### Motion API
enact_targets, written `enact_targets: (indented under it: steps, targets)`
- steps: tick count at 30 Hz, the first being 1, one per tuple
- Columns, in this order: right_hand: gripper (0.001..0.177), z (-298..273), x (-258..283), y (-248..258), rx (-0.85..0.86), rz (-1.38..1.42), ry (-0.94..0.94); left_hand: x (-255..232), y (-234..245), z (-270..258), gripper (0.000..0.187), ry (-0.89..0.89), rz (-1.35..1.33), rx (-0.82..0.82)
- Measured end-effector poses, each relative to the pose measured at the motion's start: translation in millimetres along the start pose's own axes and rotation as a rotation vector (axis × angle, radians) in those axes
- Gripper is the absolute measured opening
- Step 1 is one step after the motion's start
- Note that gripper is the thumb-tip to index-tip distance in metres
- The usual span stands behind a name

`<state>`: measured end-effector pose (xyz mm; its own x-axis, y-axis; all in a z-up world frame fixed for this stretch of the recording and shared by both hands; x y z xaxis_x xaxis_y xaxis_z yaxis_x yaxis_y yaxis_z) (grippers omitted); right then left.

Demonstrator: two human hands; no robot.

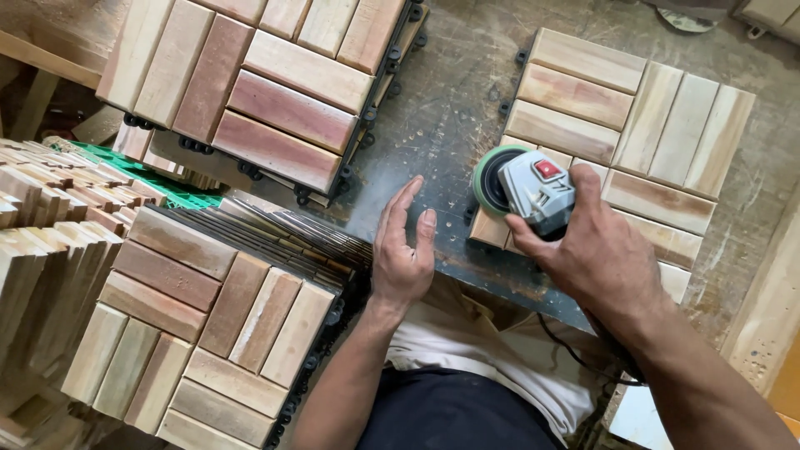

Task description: The person uses an orbital sander to smooth the surface of a wooden tile assembly clamped to a workbench. After sanding, they remove the clamps and lift the tile assembly to inspect the finished surface.

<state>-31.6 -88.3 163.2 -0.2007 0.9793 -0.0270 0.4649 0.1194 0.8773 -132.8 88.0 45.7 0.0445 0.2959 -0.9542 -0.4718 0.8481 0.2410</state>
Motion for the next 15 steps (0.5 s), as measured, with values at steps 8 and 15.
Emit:
enact_targets:
  steps: [8,15]
  targets:
    - [0.084,-21,2,-9,0.059,-0.061,0.089,0,2,2,0.047,0.017,0.009,0.0]
    - [0.086,-2,2,8,0.083,0.025,0.039,4,0,0,0.049,0.025,0.009,0.031]
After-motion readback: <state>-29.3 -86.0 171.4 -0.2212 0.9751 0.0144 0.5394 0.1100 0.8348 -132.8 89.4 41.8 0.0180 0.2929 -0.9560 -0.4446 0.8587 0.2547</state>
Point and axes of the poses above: each hand's wrist, its own z-axis towards the middle knuckle, its own y-axis out of the back of the hand, x = y × z, the point moved 1 cm from there along z, towards the middle knuckle, and after that the axes turned 10 degrees about -z, right-handed, at the moved point
